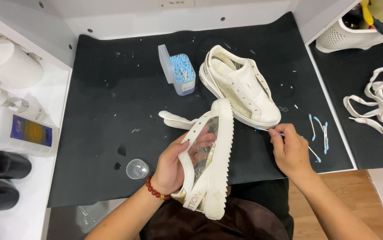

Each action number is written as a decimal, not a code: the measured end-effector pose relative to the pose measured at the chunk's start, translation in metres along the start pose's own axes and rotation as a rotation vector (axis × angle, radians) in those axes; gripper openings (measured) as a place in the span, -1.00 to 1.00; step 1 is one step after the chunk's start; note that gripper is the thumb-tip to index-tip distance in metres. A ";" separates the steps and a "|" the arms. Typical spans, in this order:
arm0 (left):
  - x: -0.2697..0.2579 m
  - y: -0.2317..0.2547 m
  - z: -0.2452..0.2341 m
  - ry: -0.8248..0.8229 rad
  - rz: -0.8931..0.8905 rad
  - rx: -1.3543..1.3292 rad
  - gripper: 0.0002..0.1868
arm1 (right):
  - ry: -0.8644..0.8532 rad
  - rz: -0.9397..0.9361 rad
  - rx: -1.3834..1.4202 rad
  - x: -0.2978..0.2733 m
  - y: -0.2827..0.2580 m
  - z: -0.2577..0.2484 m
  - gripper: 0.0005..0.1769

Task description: The person cleans the side panel of a white sneaker using a cotton swab dipped in a liquid from a small cup. They meticulously scrub the transparent section and the white leather edges of the shoe.

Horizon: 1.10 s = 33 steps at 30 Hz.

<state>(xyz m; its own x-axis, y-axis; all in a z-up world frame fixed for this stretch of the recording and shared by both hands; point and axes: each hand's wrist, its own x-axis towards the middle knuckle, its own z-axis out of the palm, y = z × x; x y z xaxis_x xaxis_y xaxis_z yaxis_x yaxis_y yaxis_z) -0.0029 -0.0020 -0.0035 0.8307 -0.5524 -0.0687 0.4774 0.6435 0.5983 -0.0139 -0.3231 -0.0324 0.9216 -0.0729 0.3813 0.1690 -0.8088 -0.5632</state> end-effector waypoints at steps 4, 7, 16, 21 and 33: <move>0.001 0.002 0.007 0.006 -0.004 0.010 -0.36 | 0.008 0.009 0.014 0.000 -0.003 -0.007 -0.87; 0.005 0.005 0.011 -0.006 0.002 0.020 -0.35 | 0.086 -0.070 0.204 0.001 -0.012 -0.017 -0.92; 0.017 0.039 0.024 -0.066 -0.038 0.110 -0.32 | -0.194 0.167 1.109 0.062 -0.111 -0.017 -0.92; 0.005 0.038 0.015 -0.043 0.060 0.133 -0.33 | -0.289 0.127 1.181 0.066 -0.116 -0.007 -0.91; 0.031 0.025 0.010 -0.079 0.050 0.152 -0.34 | -0.374 -0.334 1.051 0.081 -0.125 -0.017 -0.78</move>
<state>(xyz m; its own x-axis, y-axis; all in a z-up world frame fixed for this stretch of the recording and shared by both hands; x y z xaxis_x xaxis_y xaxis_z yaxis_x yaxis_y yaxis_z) 0.0319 -0.0082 0.0177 0.8244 -0.5655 0.0235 0.3824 0.5871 0.7135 0.0333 -0.2375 0.0811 0.7924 0.3706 0.4845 0.4680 0.1399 -0.8726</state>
